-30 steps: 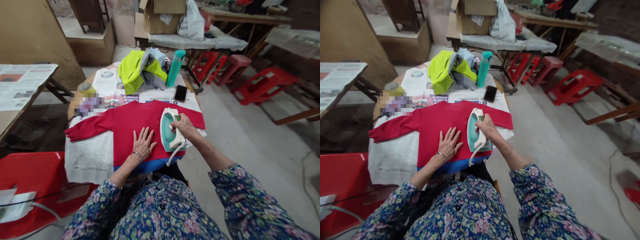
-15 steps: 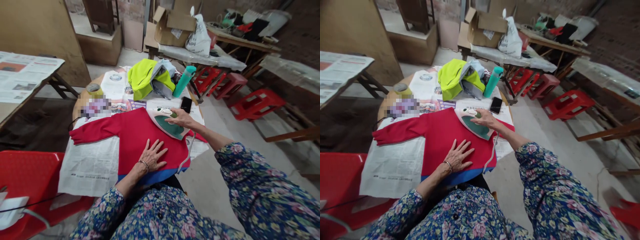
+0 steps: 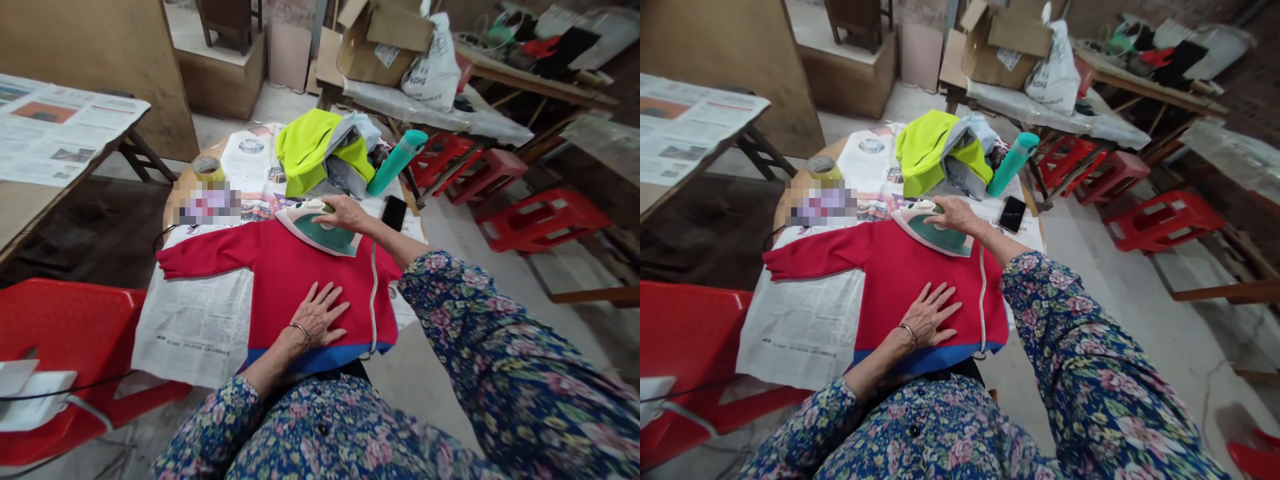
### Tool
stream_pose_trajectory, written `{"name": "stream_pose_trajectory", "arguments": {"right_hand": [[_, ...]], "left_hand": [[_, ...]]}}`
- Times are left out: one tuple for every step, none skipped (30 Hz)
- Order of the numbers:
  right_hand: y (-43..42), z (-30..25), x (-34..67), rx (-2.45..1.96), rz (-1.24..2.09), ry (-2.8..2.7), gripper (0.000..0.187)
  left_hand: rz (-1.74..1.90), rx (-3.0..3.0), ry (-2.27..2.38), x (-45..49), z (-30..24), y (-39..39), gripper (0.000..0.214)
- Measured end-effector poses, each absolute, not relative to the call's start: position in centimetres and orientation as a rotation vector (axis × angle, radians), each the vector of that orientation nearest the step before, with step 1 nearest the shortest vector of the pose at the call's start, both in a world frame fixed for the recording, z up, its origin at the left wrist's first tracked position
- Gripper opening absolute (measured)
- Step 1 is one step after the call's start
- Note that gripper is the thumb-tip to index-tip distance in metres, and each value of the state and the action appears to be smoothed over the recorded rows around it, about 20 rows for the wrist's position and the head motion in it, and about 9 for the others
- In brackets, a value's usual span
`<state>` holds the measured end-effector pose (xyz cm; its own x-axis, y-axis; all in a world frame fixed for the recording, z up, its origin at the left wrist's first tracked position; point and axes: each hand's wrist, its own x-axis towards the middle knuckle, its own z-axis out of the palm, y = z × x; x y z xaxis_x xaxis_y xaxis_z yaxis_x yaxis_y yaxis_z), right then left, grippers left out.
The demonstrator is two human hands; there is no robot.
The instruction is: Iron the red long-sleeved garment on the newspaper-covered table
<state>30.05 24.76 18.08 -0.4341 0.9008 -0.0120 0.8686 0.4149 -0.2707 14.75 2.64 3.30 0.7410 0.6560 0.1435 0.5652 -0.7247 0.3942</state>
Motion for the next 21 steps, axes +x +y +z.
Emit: {"name": "stream_pose_trajectory", "arguments": {"right_hand": [[24.9,18.2,29.6,-1.596,0.334,-2.526,0.029],[24.9,18.4,29.2,-1.589,0.327,-2.543,0.03],[24.8,18.6,28.7,-1.567,0.336,-2.576,0.031],[24.6,18.8,28.2,-1.534,0.36,-2.62,0.031],[24.3,19.0,27.7,-1.496,0.393,-2.662,0.031],[23.8,19.2,27.2,-1.464,0.431,-2.694,0.03],[23.2,19.3,26.8,-1.445,0.469,-2.712,0.029],[22.6,19.4,26.4,-1.434,0.501,-2.719,0.028],[22.0,19.5,26.1,-1.43,0.522,-2.724,0.028],[21.3,19.6,25.8,-1.43,0.53,-2.73,0.028],[20.7,19.6,25.7,-1.435,0.523,-2.739,0.029],[20.1,19.7,25.6,-1.443,0.507,-2.751,0.029],[19.5,19.9,25.5,-1.452,0.488,-2.764,0.029],[18.9,20.0,25.5,-1.459,0.471,-2.777,0.029],[18.3,20.2,25.5,-1.463,0.464,-2.791,0.029],[17.7,20.4,25.5,-1.463,0.464,-2.806,0.029],[17.1,20.5,25.6,-1.463,0.468,-2.822,0.03],[16.4,20.6,25.6,-1.469,0.474,-2.834,0.031],[15.6,20.6,25.7,-1.482,0.481,-2.839,0.032],[14.9,20.6,25.8,-1.501,0.492,-2.839,0.032],[14.0,20.6,25.9,-1.524,0.505,-2.835,0.033]], "left_hand": [[0.394,2.626,0.947,14.8,3.3,2.7,0.069],[0.396,2.636,0.947,14.8,3.2,2.8,0.069],[0.399,2.646,0.948,14.8,3.1,2.9,0.069],[0.403,2.653,0.952,14.8,3.0,3.0,0.068],[0.406,2.658,0.957,14.9,2.9,3.1,0.067],[0.408,2.661,0.962,14.9,2.8,3.2,0.065],[0.412,2.661,0.971,14.9,2.7,3.2,0.063],[0.418,2.661,0.982,14.8,2.5,3.1,0.062],[0.427,2.659,0.998,14.7,2.3,3.0,0.06],[0.442,2.658,1.018,14.4,2.2,2.7,0.059],[0.463,2.656,1.046,14.0,2.0,2.3,0.058],[0.49,2.653,1.078,13.5,1.8,1.7,0.056],[0.519,2.65,1.112,12.8,1.6,1.1,0.054],[0.554,2.646,1.151,12.0,1.4,0.2,0.052],[0.591,2.638,1.196,11.0,1.2,-0.7,0.048],[0.628,2.627,1.245,9.9,1.1,-1.6,0.045],[0.675,2.607,1.312,8.7,1.1,-2.6,0.043],[0.703,2.583,1.383,7.5,1.1,-3.5,0.043],[0.737,2.557,1.447,6.3,1.1,-4.3,0.043],[0.779,2.522,1.511,5.3,1.1,-5.0,0.043],[0.821,2.48,1.574,4.3,1.1,-5.6,0.042]]}}
